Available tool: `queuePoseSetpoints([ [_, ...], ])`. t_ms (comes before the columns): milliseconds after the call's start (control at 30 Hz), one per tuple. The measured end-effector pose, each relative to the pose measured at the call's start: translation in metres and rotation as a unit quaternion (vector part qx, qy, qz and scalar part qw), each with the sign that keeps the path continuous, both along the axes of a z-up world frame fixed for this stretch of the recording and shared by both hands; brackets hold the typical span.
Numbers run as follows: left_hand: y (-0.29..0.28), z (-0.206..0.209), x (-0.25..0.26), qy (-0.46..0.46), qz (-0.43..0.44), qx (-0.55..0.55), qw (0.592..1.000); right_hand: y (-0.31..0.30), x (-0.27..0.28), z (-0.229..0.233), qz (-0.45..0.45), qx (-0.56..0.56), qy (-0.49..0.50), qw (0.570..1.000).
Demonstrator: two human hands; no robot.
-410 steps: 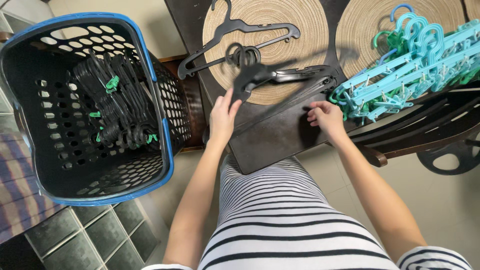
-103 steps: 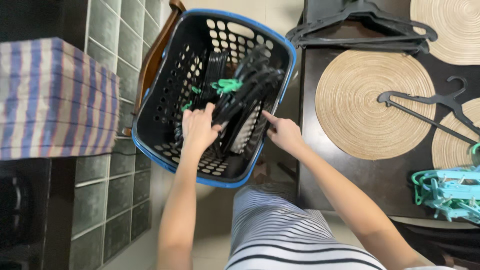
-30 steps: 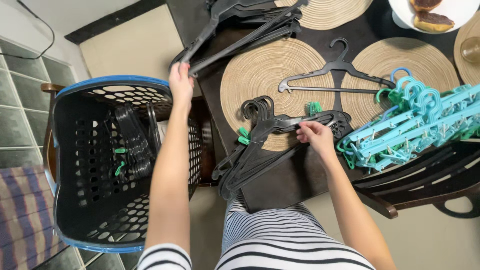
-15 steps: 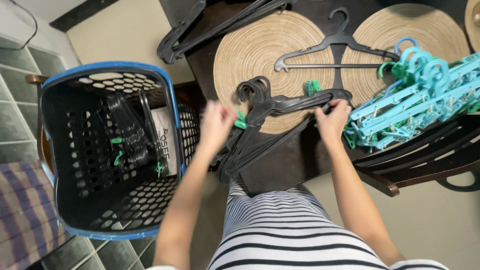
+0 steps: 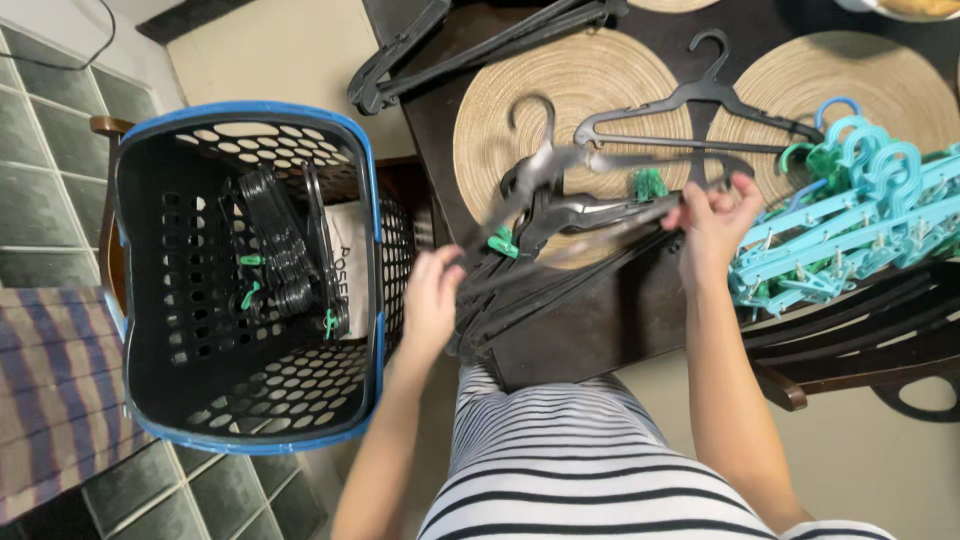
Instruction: The person takes clothes hangers out of a laundry basket and sorts them into separate piles on the table by hand.
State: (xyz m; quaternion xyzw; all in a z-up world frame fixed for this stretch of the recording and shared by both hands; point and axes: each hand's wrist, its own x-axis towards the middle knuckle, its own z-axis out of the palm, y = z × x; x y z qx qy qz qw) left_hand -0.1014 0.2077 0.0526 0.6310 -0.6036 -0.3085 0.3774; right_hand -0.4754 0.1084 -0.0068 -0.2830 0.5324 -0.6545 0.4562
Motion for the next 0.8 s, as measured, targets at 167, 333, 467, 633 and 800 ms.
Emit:
queuePoseSetpoints([
  [167,-0.112,-0.004,0.036,-0.055,0.019,-0.118,0.991,-0.041,0.008,0.001,0.096,-0.039,-0.067,0.992],
  [333,-0.248,-0.062,0.089,-0.098,0.043,-0.174,0.979,-0.036,0.005,-0.042,0.188,0.084,0.240,0.949],
  [467,-0.292,-0.105,0.115,-0.149,0.068,-0.078,0.983,-0.001,0.010,-0.037,0.159,0.061,0.484,0.859],
  [633,-0.283,-0.089,0.096,-0.273,0.098,-0.134,0.948,0.013,0.022,-0.023,0.163,-0.030,0.602,0.781],
  [800,-0.207,-0.054,0.045,-0.205,0.019,-0.128,0.970,0.009,0.025,-0.021,0.149,0.023,0.611,0.777],
])
